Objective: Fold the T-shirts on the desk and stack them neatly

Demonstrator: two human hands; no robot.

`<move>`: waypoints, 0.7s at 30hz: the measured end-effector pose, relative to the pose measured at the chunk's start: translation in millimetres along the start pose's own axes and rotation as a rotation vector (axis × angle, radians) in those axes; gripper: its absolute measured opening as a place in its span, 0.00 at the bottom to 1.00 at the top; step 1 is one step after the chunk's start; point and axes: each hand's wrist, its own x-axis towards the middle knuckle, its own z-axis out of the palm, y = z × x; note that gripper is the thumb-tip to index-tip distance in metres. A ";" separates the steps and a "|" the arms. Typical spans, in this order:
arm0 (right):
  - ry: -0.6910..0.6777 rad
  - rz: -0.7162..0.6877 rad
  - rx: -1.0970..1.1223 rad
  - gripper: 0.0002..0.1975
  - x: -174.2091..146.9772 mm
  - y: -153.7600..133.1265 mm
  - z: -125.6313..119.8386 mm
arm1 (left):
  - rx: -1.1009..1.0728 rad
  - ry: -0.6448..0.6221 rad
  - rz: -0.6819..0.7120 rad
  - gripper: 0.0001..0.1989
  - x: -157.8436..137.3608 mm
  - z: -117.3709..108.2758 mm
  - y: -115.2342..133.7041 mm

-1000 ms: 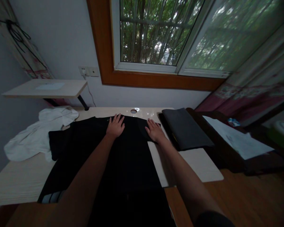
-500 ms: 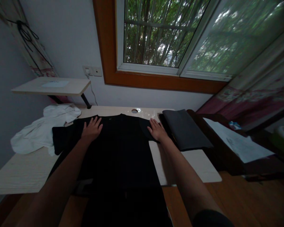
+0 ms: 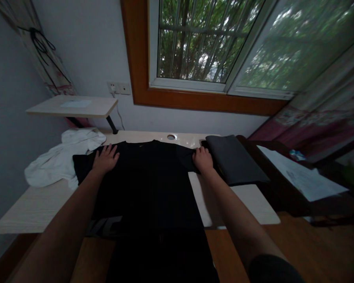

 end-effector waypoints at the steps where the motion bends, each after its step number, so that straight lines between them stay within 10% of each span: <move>1: 0.005 0.043 0.000 0.21 0.7 -0.9 -1.0 | -0.003 -0.003 0.001 0.34 1.2 -0.3 -0.4; 12: -0.296 0.307 0.402 0.26 37.9 18.5 -6.3 | -0.009 0.060 0.035 0.32 -1.2 -6.0 2.7; 21: -0.146 0.293 0.749 0.41 -22.5 28.6 8.2 | -0.004 0.236 0.146 0.28 -19.0 -21.4 20.7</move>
